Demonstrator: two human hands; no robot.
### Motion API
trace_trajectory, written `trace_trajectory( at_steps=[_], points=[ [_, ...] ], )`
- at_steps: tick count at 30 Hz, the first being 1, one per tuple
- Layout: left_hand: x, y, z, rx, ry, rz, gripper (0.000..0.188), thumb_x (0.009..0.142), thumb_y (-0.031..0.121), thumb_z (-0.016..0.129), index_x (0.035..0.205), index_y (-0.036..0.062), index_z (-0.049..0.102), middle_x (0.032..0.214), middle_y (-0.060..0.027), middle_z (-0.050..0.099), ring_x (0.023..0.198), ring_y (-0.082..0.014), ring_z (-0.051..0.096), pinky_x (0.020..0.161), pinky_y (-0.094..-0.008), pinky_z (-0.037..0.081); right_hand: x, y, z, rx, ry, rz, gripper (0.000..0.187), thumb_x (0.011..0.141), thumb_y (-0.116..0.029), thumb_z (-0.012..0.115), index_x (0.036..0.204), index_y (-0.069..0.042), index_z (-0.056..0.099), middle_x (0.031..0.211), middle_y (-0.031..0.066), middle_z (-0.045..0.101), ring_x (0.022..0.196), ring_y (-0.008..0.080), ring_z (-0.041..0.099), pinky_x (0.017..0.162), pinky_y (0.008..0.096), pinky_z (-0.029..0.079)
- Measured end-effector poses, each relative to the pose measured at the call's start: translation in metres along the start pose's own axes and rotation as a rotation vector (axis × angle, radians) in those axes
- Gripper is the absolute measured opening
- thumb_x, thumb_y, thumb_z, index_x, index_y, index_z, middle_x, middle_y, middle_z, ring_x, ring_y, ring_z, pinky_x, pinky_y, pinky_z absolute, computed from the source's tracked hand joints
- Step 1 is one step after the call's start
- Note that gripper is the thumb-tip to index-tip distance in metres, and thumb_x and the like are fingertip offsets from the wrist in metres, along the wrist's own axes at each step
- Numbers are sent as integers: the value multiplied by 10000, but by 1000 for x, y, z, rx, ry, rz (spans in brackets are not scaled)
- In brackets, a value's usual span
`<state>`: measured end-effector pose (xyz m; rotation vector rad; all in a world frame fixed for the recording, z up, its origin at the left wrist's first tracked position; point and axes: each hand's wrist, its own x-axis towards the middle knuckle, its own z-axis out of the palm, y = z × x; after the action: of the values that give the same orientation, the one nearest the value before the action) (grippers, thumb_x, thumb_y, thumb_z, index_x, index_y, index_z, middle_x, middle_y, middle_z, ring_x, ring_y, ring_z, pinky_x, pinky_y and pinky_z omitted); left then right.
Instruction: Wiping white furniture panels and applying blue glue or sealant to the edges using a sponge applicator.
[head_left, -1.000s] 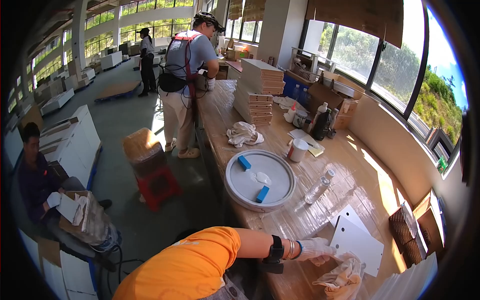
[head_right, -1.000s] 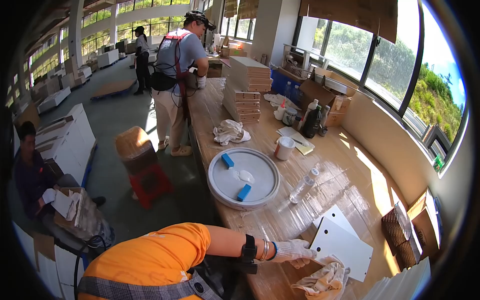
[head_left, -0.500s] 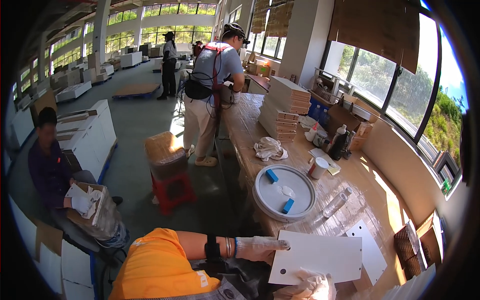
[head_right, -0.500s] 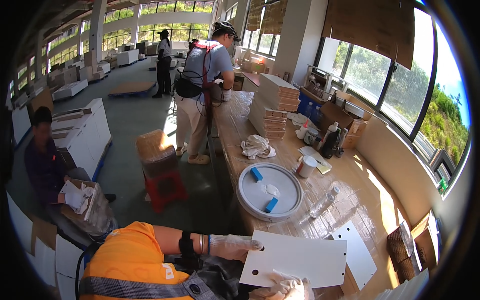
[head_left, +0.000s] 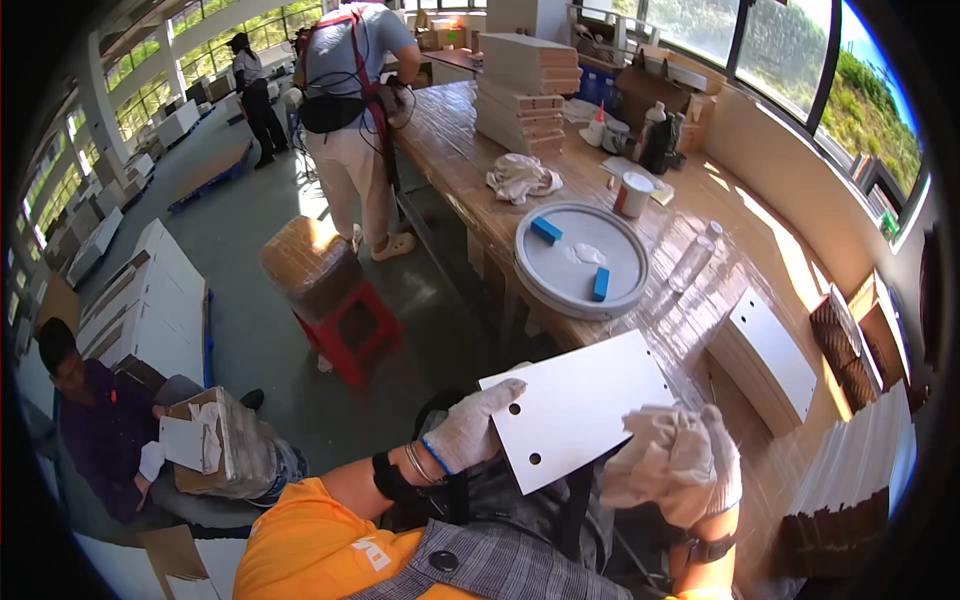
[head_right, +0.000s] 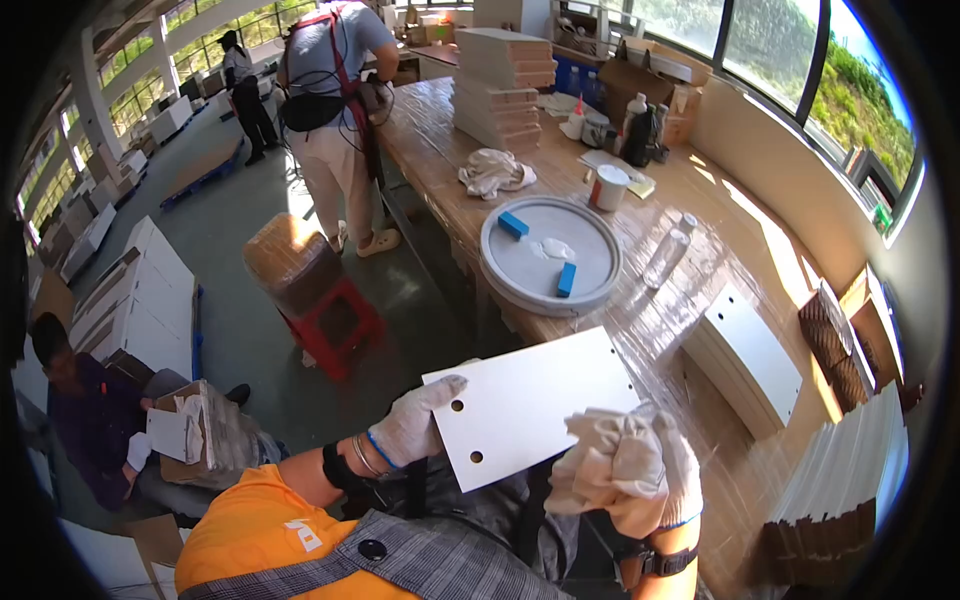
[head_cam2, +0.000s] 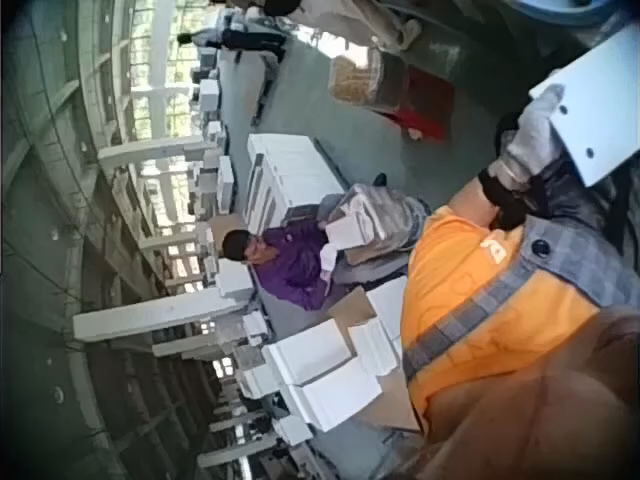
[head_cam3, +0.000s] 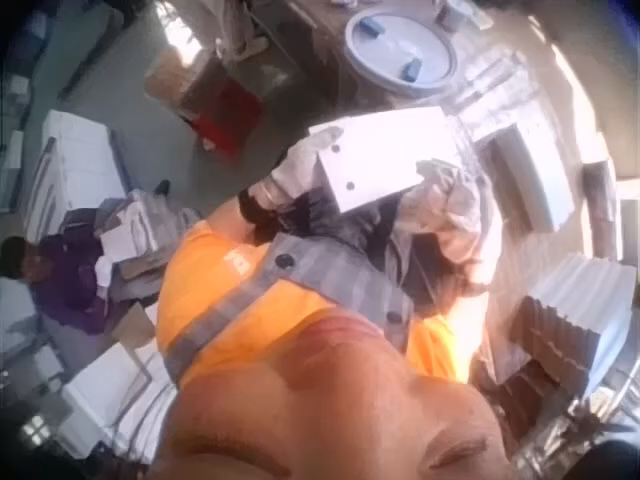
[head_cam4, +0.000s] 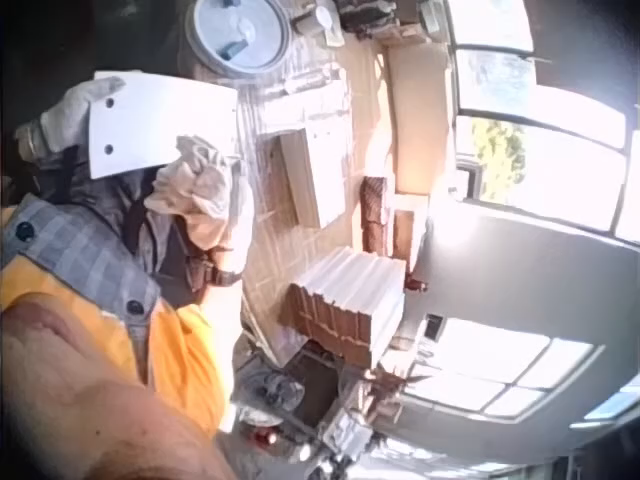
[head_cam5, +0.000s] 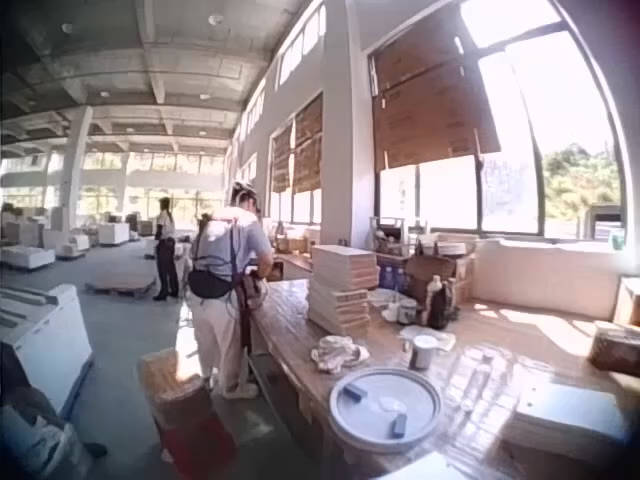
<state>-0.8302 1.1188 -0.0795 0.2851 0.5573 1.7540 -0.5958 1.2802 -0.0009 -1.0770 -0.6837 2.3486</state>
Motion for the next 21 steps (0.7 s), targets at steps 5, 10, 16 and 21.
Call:
trace_trajectory(
  at_steps=[5, 10, 16, 21],
  points=[
    [-1, -19, -7, -48, 30, -136, 343, 973, 235, 375, 1269, 68, 426, 1238, -105, 511, 1152, -234, 498, 1017, -371, 376, 0, 35, 37, -1331, -389, -869, 397, 910, -375, 485, 1116, -41, 544, 1002, 105, 605, 869, 223, 602, 727, 335, 504],
    [-13, -20, -9, 532, -57, 110, 426, 990, 312, 315, 1309, 40, 391, 1246, -121, 500, 1178, -256, 473, 1058, -375, 334, 52, 107, 46, -1850, -647, -1215, 514, 866, -429, 500, 1268, -111, 467, 1279, 159, 465, 1196, 346, 438, 948, 454, 399],
    [-7, -22, -13, -3, 203, -97, 409, 980, 339, 363, 1223, 28, 468, 1204, -113, 542, 1119, -241, 518, 992, -373, 395, 132, 26, 3, -2015, 152, -814, 468, 923, -335, 404, 1244, -4, 481, 1235, 216, 499, 1193, 354, 422, 1020, 401, 333],
    [2, -27, -20, -69, 246, -143, 451, 979, 380, 359, 1245, 32, 463, 1191, -111, 545, 1097, -237, 535, 951, -372, 442, 90, 91, 22, -2150, -323, -1054, 512, 903, -430, 416, 1306, -115, 438, 1318, 130, 446, 1202, 343, 427, 1037, 455, 325]
  ],
)
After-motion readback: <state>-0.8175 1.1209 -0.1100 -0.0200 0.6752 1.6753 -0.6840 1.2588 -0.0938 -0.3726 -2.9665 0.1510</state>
